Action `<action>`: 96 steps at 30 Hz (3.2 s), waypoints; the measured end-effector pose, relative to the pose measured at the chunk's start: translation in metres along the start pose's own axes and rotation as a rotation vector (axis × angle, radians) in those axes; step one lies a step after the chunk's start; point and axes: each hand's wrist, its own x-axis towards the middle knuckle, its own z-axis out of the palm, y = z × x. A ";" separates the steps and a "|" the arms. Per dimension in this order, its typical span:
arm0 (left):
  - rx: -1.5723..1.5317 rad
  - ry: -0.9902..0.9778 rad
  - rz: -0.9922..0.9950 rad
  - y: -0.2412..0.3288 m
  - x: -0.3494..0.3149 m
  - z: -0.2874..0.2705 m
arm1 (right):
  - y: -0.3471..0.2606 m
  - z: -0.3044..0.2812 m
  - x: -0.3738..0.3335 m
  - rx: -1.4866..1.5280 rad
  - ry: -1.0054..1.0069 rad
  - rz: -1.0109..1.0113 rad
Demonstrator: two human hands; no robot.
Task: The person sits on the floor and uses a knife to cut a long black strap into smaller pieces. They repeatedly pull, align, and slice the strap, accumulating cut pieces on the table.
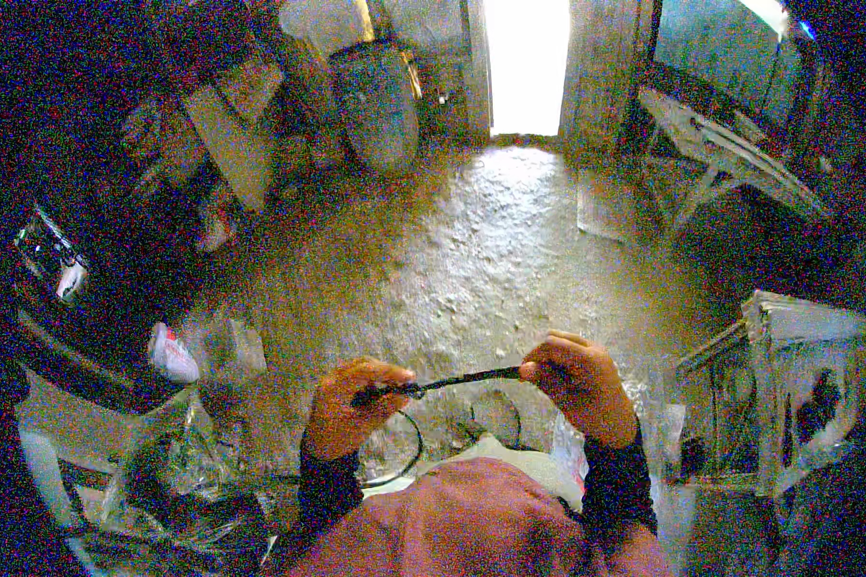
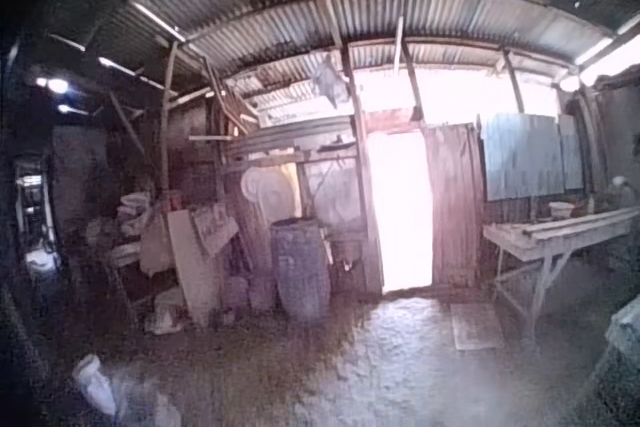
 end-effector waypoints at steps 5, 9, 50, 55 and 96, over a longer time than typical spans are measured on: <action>-0.032 -0.102 0.021 -0.009 0.007 0.017 | 0.019 0.003 -0.003 0.024 -0.068 0.150; -0.084 -0.099 -0.131 -0.019 0.003 0.022 | 0.024 0.033 0.004 -0.104 0.175 0.041; -0.059 -0.280 0.411 -0.005 -0.014 0.102 | 0.007 0.042 -0.102 0.656 0.099 0.475; -0.588 -0.365 0.194 -0.016 -0.023 0.111 | 0.009 0.047 -0.099 0.514 0.099 0.409; -0.707 0.456 -0.929 -0.278 -0.098 0.127 | 0.360 0.204 -0.096 -0.782 -0.462 0.536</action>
